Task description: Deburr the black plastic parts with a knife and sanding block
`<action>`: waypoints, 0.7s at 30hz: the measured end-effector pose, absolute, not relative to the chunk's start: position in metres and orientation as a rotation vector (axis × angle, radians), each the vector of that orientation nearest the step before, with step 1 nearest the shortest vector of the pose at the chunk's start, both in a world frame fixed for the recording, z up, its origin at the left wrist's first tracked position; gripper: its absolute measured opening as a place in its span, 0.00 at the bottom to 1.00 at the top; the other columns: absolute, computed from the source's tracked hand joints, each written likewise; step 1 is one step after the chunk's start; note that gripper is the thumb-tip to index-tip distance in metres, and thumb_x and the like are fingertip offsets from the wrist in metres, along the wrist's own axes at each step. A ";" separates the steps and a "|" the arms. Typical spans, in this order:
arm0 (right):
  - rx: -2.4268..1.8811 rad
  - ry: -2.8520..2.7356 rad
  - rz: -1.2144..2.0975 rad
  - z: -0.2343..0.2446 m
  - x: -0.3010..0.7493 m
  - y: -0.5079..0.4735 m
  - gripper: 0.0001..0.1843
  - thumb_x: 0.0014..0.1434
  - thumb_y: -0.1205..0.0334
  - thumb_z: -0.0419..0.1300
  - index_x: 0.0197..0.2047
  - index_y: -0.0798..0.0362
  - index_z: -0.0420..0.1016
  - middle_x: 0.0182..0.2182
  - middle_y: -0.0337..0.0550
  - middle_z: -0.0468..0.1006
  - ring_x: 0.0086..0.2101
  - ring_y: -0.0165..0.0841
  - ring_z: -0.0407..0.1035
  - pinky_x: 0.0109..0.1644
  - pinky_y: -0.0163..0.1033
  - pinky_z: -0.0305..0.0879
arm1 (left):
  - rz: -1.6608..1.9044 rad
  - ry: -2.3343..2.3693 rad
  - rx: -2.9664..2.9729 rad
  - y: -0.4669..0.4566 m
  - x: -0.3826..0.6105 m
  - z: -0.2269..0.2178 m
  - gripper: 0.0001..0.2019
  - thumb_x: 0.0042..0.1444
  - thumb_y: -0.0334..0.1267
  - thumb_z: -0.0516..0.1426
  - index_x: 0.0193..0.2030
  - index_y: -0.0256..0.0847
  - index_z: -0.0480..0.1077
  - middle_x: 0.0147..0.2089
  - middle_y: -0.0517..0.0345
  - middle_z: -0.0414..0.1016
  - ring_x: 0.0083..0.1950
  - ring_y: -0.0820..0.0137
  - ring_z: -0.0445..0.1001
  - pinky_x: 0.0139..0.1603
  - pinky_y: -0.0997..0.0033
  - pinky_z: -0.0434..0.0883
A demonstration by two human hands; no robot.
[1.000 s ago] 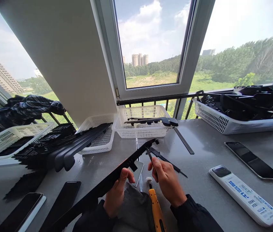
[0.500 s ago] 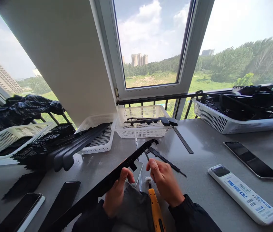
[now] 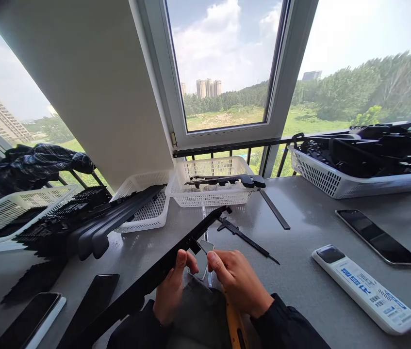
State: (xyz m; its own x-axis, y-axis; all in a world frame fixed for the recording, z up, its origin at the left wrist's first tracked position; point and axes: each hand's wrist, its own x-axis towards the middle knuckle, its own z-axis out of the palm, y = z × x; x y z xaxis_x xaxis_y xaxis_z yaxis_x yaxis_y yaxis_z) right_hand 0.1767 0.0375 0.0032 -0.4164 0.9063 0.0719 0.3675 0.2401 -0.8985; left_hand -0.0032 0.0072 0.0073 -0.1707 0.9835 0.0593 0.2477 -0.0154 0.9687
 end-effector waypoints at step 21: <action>-1.142 -1.846 1.109 0.004 0.179 0.040 0.37 0.76 0.33 0.40 0.29 0.51 0.72 0.18 0.33 0.59 0.21 0.30 0.57 0.29 0.37 0.53 | 1.181 1.542 1.318 0.005 -0.005 0.006 0.39 0.66 0.74 0.40 0.24 0.46 0.71 0.28 0.55 0.76 0.35 0.60 0.75 0.48 0.59 0.72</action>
State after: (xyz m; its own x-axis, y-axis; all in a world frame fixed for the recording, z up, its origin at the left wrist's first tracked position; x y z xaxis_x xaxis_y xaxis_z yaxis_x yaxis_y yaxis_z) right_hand 0.1788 0.0398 0.0037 -0.3752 0.9198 0.1149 0.3305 0.2486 -0.9105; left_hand -0.0047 0.0051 0.0065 -0.1642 0.9864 0.0117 0.2682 0.0333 0.9628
